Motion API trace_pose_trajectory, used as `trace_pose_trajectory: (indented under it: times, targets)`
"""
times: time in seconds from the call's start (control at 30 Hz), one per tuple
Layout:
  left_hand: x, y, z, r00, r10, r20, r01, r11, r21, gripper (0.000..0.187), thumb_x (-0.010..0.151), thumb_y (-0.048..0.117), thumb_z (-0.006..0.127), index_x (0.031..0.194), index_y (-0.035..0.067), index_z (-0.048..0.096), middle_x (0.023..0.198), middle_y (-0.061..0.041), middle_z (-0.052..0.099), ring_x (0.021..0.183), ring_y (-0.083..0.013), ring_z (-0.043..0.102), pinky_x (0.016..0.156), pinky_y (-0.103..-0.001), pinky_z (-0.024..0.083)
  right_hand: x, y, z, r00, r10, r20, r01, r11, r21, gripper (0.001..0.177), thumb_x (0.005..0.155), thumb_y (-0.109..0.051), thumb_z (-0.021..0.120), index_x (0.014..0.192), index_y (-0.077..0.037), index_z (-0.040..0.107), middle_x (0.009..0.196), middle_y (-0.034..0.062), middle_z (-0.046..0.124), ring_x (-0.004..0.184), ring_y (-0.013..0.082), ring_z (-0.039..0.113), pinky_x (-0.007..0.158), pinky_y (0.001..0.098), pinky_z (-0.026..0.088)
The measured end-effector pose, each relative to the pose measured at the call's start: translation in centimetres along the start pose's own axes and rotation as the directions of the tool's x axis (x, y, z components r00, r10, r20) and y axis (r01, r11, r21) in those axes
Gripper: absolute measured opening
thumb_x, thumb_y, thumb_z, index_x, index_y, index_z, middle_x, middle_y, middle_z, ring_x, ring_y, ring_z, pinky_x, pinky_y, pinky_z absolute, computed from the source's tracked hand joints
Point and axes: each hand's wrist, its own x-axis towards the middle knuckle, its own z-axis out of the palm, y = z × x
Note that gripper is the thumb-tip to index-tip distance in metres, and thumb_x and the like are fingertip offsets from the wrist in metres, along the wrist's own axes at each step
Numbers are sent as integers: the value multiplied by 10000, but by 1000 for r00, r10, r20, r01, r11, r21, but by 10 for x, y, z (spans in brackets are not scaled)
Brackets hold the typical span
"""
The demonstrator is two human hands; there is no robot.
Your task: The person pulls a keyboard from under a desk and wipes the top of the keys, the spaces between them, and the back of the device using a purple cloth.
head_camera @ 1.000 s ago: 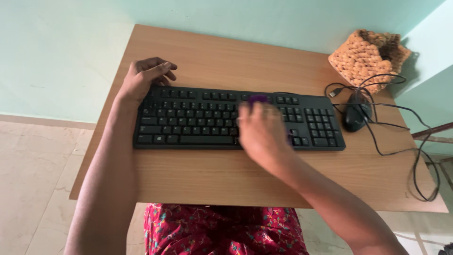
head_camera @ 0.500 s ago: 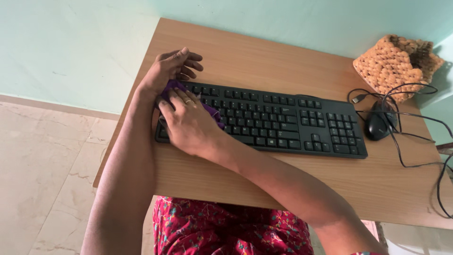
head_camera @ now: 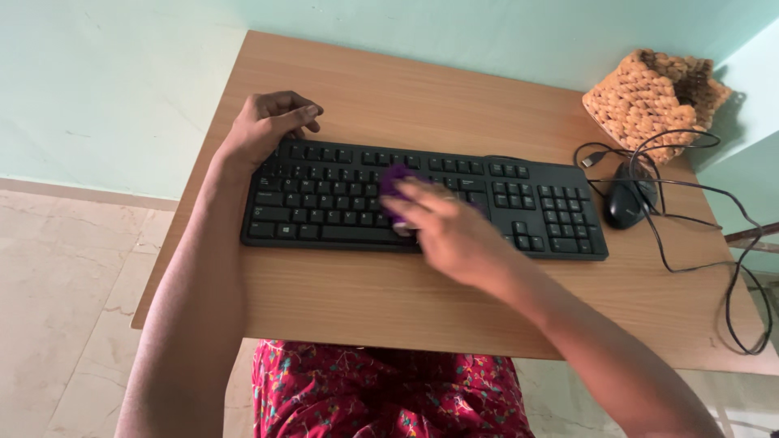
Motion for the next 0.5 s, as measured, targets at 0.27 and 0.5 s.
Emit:
trace_pose_trajectory:
  times: [0.27, 0.5]
  targets:
    - [1, -5, -2, 999, 41, 19, -39, 995, -89, 389, 902, 356, 720, 1112, 31, 767, 879, -71, 760, 793, -129, 649, 761, -281, 528, -65, 33, -45, 922, 387, 14, -372, 897, -239, 524, 850, -22, 560, 1370, -62, 604, 1433, 229, 575, 1214, 388, 628, 990, 460, 556]
    - [-1, 1, -4, 999, -6, 39, 11, 990, -143, 432, 936, 399, 663, 1145, 33, 757, 949, -80, 751, 810, -137, 644, 767, -277, 519, -10, -17, 4, 996, 90, 15, -90, 996, -21, 493, 957, 54, 455, 1441, 21, 543, 1394, 324, 572, 1236, 474, 615, 1011, 502, 550]
